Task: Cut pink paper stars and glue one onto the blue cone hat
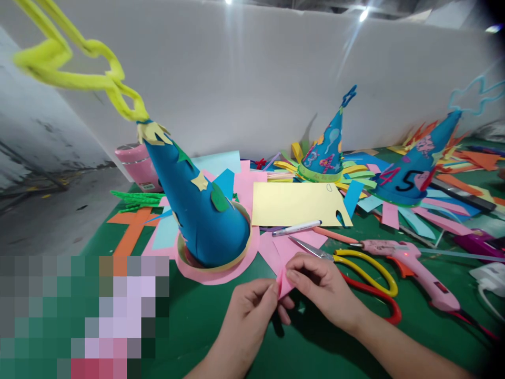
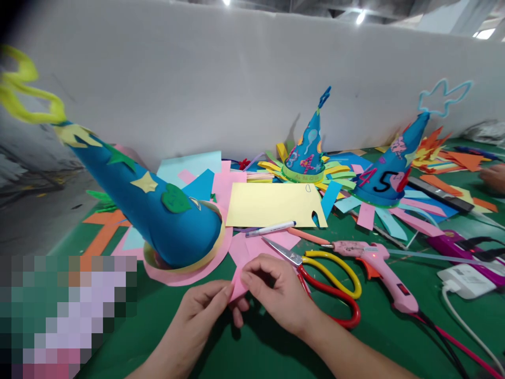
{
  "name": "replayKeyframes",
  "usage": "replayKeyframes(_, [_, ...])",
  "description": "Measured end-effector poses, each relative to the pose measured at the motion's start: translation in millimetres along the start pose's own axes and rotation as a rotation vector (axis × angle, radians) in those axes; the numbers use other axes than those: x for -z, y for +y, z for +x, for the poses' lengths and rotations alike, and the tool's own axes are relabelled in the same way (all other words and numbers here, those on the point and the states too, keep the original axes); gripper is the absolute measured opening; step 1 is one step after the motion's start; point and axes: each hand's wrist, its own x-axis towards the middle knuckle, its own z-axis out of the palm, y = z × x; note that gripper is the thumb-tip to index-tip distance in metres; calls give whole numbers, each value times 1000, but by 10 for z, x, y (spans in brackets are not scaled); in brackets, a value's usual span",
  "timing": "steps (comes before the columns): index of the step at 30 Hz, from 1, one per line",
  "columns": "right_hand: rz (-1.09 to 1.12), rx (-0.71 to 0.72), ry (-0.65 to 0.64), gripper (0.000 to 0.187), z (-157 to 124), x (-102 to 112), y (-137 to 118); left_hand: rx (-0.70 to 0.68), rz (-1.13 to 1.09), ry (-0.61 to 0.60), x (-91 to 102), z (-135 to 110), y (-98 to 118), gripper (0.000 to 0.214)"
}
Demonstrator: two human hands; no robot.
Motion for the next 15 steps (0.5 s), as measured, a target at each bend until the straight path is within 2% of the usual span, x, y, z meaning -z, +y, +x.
replayKeyframes(1, [-21,12,38,10,-5,4,9,2,-19,14,2,4,-5,32])
replayKeyframes(3, [-38,58,85,15,-10,15,18,3,-39,36,10,13,-15,32])
replayKeyframes(7, [-70,162,16,12,0,41,-4,-11,-55,20,35,34,-38,33])
replayKeyframes(11, [-80,127,-59,7,14,56,-16,-21,-127,-9,46,40,-69,32])
replayKeyframes(15, [12,88,-14,6,29,64,21,1,-159,-44,41,26,-77,27])
